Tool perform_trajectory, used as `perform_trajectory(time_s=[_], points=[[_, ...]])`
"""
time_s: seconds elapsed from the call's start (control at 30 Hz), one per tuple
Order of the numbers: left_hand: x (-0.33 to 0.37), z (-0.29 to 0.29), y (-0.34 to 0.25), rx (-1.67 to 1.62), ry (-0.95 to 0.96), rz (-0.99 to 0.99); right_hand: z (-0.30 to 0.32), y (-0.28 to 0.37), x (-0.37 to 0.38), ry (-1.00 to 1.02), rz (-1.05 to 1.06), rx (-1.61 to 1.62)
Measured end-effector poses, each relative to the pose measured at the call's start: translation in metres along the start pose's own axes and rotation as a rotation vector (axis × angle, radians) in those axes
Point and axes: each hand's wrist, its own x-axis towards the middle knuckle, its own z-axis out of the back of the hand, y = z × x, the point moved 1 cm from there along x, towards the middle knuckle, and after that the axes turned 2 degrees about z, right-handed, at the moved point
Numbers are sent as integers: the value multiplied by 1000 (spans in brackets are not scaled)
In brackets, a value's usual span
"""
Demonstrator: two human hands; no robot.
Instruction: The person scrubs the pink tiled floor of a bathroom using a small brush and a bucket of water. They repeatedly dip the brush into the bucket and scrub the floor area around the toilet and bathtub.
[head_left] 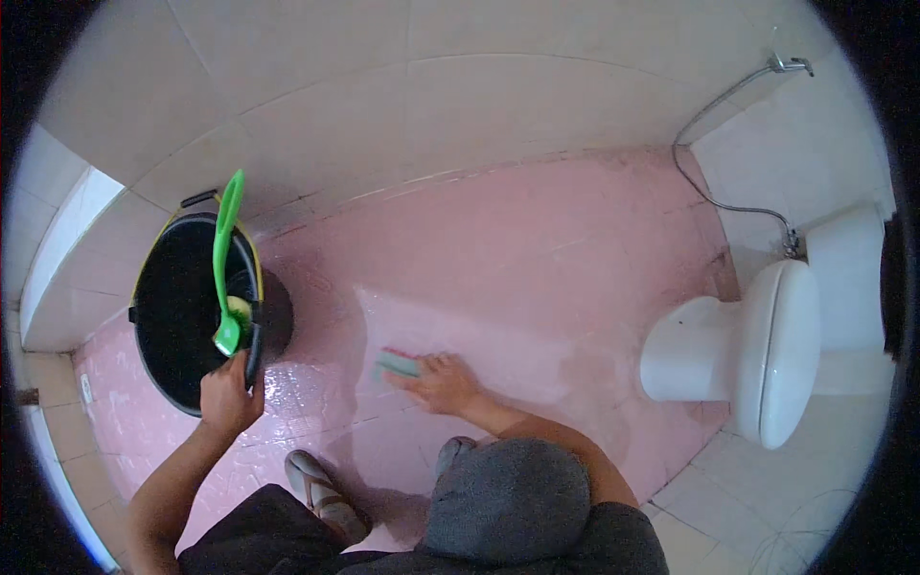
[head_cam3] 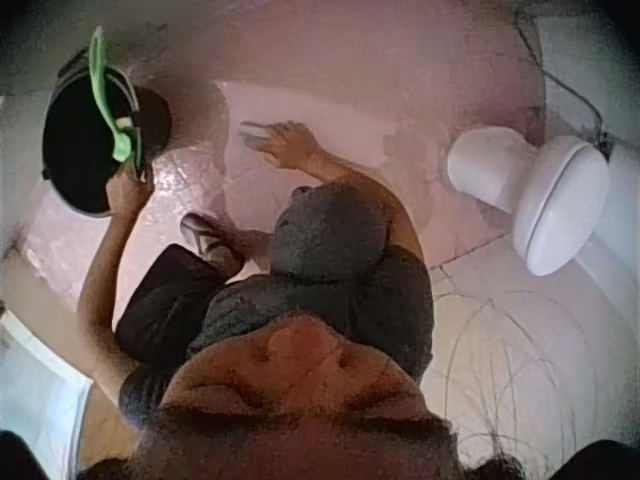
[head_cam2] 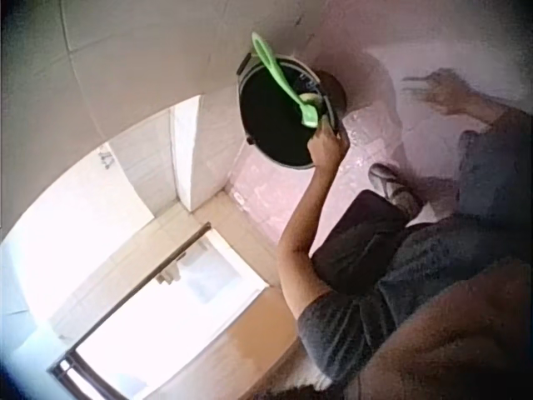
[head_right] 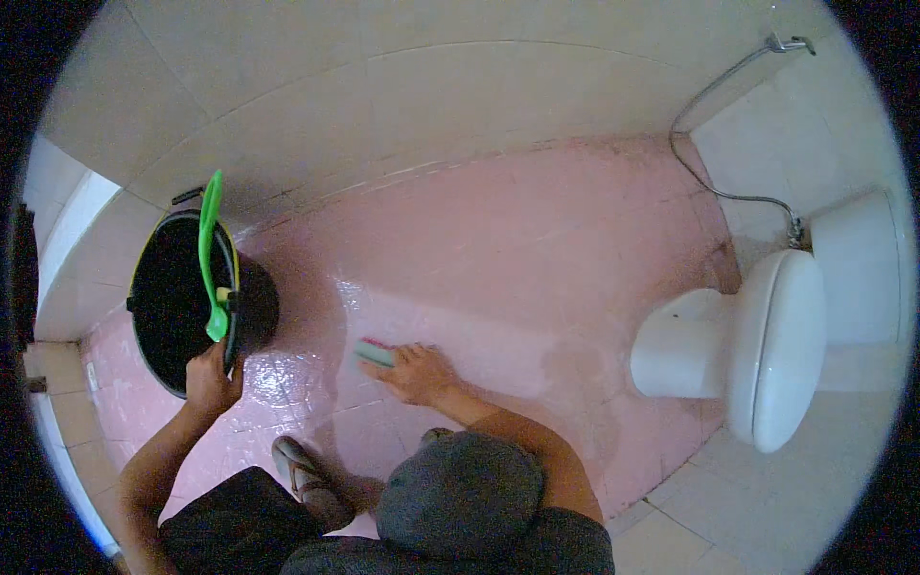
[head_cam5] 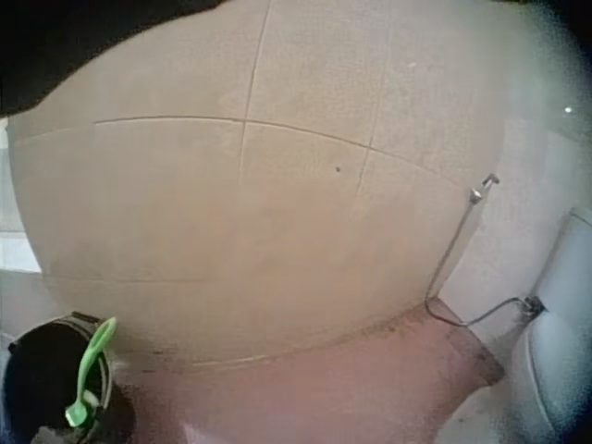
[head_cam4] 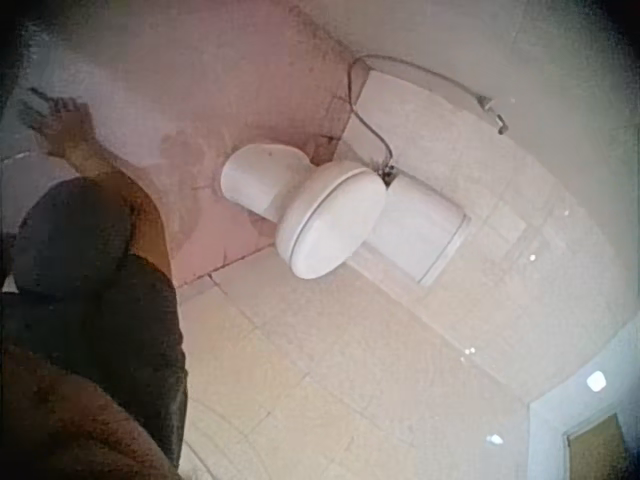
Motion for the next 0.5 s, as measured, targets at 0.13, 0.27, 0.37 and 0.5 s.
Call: perform_trajectory(time_s=[0.13,0.27,0.37,0.5], points=[[-2,4,-6,24,1,29,49,-100,-6,-813,-589,-50],[-2,-4,-5,20,-12,30,124,-212,-40,-1031,-1485,35],[2,1,-7,27,14,46,123,-195,1,-1018,-1143,21],[2,5,-7,30,18,56,31,4,91,-433,-110,-18]])
